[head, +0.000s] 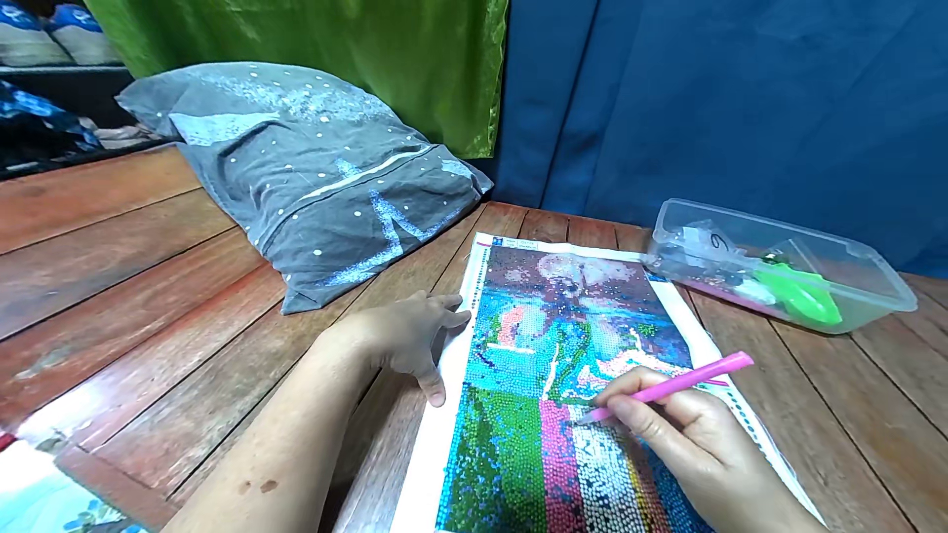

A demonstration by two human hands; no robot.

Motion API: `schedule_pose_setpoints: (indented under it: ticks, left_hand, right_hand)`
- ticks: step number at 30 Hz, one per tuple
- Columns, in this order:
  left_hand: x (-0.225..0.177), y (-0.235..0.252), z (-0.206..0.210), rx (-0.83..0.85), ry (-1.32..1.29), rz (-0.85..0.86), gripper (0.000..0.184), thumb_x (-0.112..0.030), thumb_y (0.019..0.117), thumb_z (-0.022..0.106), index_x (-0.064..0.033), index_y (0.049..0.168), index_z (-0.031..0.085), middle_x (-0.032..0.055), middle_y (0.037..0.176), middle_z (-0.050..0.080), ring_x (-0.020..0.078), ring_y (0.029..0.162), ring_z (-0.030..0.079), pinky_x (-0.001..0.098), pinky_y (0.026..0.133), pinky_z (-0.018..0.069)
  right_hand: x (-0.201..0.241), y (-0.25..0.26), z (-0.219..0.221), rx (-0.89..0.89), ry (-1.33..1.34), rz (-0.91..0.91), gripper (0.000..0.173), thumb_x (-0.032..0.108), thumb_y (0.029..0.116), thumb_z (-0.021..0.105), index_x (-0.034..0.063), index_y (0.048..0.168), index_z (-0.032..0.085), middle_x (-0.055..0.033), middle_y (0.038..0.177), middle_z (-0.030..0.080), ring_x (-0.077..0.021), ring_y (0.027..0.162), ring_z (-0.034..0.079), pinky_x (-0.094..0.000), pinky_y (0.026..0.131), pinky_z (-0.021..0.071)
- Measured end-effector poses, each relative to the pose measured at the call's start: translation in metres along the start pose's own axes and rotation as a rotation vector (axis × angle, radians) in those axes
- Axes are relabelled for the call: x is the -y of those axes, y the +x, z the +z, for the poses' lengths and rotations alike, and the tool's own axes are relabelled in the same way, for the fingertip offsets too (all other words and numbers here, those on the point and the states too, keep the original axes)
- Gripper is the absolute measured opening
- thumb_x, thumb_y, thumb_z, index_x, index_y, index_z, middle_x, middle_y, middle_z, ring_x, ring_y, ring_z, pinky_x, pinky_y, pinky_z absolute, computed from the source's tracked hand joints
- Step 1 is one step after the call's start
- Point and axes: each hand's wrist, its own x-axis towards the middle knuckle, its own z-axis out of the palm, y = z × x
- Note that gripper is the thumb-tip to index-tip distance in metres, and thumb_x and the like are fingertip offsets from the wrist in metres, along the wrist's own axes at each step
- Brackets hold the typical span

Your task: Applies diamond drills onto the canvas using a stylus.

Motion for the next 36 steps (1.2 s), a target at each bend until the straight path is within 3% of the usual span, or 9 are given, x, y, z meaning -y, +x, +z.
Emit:
schedule_pose_setpoints:
  ticks: [9, 29, 36]
  left_hand:
    - [0.0001, -0.0006, 0.0009, -0.02, -0.027, 0.017, 0.104, -0.024, 0.0723, 0.094, -0.0122, 0.159, 0.038, 0.0111, 0.171, 0.017, 0.0362, 0.155, 0.02, 0.0511, 0.12, 0.029]
    - [0.0004, -0.0004, 0.001, -0.018, -0.025, 0.009, 0.104, -0.024, 0.0728, 0.094, -0.0144, 0.16, 0.037, 0.0088, 0.171, 0.017, 0.0342, 0.156, 0.019, 0.0504, 0.12, 0.0281]
    - [0.001, 0.0002, 0.0013, -0.02, -0.021, 0.014, 0.105, -0.025, 0.0725, 0.094, -0.0142, 0.16, 0.037, 0.0089, 0.172, 0.016, 0.0356, 0.155, 0.02, 0.0504, 0.119, 0.0295]
  right_hand:
    - [-0.0023, -0.003, 0.0033, 0.039, -0.031, 0.005, 0.029, 0.03, 0.103, 0.052, 0.0097, 0.093, 0.07, 0.0073, 0.082, 0.068, 0.0086, 0.074, 0.06, -0.0089, 0.066, 0.0487]
    - [-0.0031, -0.0045, 0.0091, 0.057, -0.054, 0.005, 0.029, 0.029, 0.103, 0.052, 0.0088, 0.092, 0.07, 0.0066, 0.08, 0.065, 0.0095, 0.071, 0.056, -0.0076, 0.064, 0.0455]
    - [-0.0018, -0.0035, 0.0071, 0.042, -0.075, 0.005, 0.029, 0.031, 0.103, 0.052, 0.0103, 0.093, 0.071, 0.0071, 0.082, 0.068, 0.0084, 0.074, 0.059, -0.009, 0.067, 0.048]
